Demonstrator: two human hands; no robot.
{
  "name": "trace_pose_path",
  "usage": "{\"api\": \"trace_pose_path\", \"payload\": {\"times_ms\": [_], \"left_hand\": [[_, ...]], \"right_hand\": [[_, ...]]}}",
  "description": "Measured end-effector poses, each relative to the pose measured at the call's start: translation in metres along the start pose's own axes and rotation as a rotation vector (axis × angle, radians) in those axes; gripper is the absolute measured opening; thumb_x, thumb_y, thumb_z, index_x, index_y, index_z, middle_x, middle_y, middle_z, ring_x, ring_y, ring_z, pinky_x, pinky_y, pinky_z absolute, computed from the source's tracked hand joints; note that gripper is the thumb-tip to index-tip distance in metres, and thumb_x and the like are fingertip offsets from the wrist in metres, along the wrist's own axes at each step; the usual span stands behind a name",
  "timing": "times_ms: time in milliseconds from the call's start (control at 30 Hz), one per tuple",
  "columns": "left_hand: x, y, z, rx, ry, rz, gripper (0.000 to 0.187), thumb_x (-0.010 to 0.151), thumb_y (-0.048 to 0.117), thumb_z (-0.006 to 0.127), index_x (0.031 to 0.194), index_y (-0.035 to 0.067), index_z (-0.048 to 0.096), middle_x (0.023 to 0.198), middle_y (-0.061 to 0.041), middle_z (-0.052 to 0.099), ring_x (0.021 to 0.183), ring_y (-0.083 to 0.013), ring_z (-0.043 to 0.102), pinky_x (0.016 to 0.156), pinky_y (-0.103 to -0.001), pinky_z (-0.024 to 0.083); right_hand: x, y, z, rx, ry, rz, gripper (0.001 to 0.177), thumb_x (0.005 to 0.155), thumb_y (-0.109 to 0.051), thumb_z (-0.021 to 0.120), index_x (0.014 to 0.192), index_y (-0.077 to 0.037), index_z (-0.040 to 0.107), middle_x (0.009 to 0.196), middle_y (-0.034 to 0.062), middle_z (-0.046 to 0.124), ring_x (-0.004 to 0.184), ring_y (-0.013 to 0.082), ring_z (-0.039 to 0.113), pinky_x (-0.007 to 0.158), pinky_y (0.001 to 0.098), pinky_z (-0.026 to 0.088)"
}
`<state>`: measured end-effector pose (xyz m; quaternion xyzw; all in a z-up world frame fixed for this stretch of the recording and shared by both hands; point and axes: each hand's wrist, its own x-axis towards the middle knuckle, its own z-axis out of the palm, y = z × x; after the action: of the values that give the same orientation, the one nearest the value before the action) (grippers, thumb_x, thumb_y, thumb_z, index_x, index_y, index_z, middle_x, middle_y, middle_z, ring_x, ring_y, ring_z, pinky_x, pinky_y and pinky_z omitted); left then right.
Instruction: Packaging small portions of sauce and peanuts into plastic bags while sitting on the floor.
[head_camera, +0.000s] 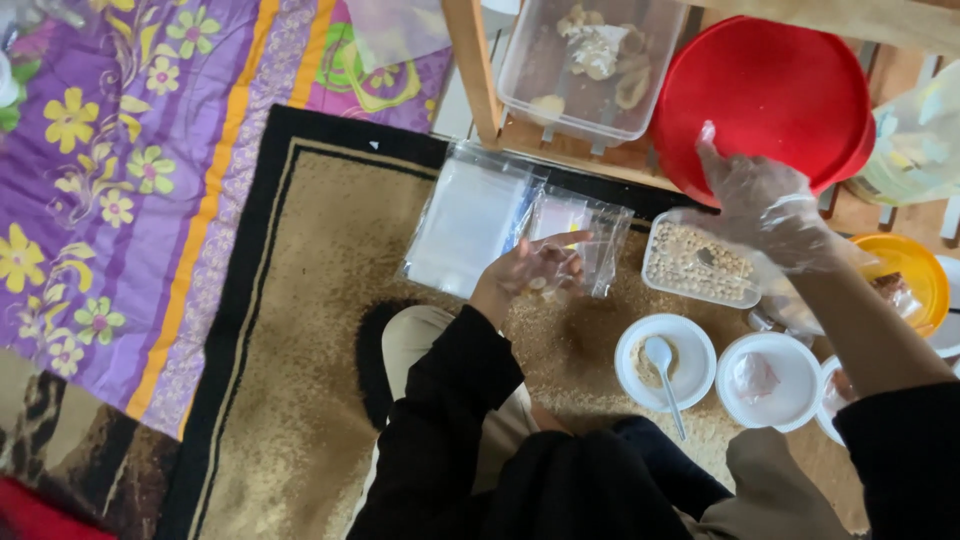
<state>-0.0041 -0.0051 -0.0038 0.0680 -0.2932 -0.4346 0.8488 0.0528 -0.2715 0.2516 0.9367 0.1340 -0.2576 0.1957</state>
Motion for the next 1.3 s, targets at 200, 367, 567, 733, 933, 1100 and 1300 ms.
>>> {"api": "trace_pose_path", "payload": {"times_ms": [200, 367, 567, 733, 933, 1100, 1300], "left_hand": [[0.043, 0.014, 0.078, 0.207, 0.252, -0.043, 0.110, 0.091, 0.065, 0.068, 0.167, 0.012, 0.007, 0.125, -0.014, 0.068, 0.119, -0.0288, 0.067, 0.103, -0.050, 0.056], [0.055, -0.020, 0.074, 0.369, 0.302, 0.115, 0.094, 0.098, 0.060, 0.063, 0.167, 0.021, 0.013, 0.141, -0.013, 0.060, 0.132, -0.0272, 0.059, 0.111, -0.051, 0.048], [0.071, -0.046, 0.160, 0.808, 0.347, 0.220, 0.081, 0.103, 0.064, 0.048, 0.165, 0.017, 0.026, 0.171, -0.005, 0.019, 0.155, -0.0243, 0.029, 0.130, -0.044, 0.023], [0.070, -0.064, 0.198, 0.969, 0.429, 0.199, 0.061, 0.102, 0.045, 0.063, 0.152, 0.013, 0.047, 0.151, -0.009, 0.047, 0.140, -0.0268, 0.048, 0.121, -0.044, 0.036], [0.043, -0.092, 0.196, 1.309, 0.680, 0.118, 0.045, 0.093, 0.029, 0.081, 0.131, 0.008, 0.069, 0.122, -0.015, 0.074, 0.118, -0.0315, 0.069, 0.103, -0.041, 0.054], [0.049, -0.097, 0.237, 1.466, 0.828, 0.012, 0.054, 0.083, 0.041, 0.088, 0.132, 0.026, 0.070, 0.118, -0.004, 0.074, 0.111, -0.0232, 0.073, 0.096, -0.032, 0.059], [0.032, -0.119, 0.263, 1.546, 0.895, 0.102, 0.028, 0.091, 0.030, 0.079, 0.113, 0.013, 0.077, 0.097, -0.007, 0.079, 0.095, -0.0294, 0.077, 0.085, -0.037, 0.062]], "right_hand": [[-0.005, -0.004, 0.027, 0.367, 0.202, -0.172, 0.098, 0.089, -0.082, 0.023, 0.164, -0.019, 0.022, 0.165, 0.0121, 0.031, 0.148, 0.0374, 0.031, 0.120, 0.0542, 0.025], [-0.031, -0.032, 0.042, 0.707, 0.766, -1.018, 0.070, 0.083, -0.022, 0.065, 0.147, -0.007, 0.039, 0.139, 0.0165, 0.050, 0.087, 0.0245, 0.066, 0.073, 0.0328, 0.056], [-0.127, -0.062, 0.020, 0.628, 0.717, -0.648, 0.074, 0.081, -0.034, 0.076, 0.147, -0.009, 0.053, 0.100, 0.0132, 0.072, 0.105, 0.0386, 0.068, 0.093, 0.0521, 0.055], [-0.125, -0.042, 0.088, 0.837, 0.723, -0.654, 0.058, 0.083, -0.017, 0.069, 0.140, -0.009, 0.063, 0.094, 0.0040, 0.074, 0.095, 0.0323, 0.069, 0.083, 0.0459, 0.056], [-0.135, -0.032, 0.139, 0.919, 0.736, -0.401, 0.032, 0.090, -0.028, 0.079, 0.121, -0.025, 0.074, 0.093, -0.0102, 0.072, 0.084, 0.0119, 0.069, 0.075, 0.0285, 0.056], [-0.165, -0.037, 0.135, 0.758, 0.870, -0.623, 0.030, 0.087, -0.010, 0.065, 0.114, -0.003, 0.074, 0.088, 0.0155, 0.074, 0.086, 0.0348, 0.074, 0.075, 0.0448, 0.060], [-0.194, -0.063, 0.151, 0.583, 1.007, -0.649, 0.025, 0.080, -0.006, 0.064, 0.103, -0.002, 0.072, 0.078, 0.0146, 0.070, 0.076, 0.0342, 0.071, 0.070, 0.0458, 0.058]]}}
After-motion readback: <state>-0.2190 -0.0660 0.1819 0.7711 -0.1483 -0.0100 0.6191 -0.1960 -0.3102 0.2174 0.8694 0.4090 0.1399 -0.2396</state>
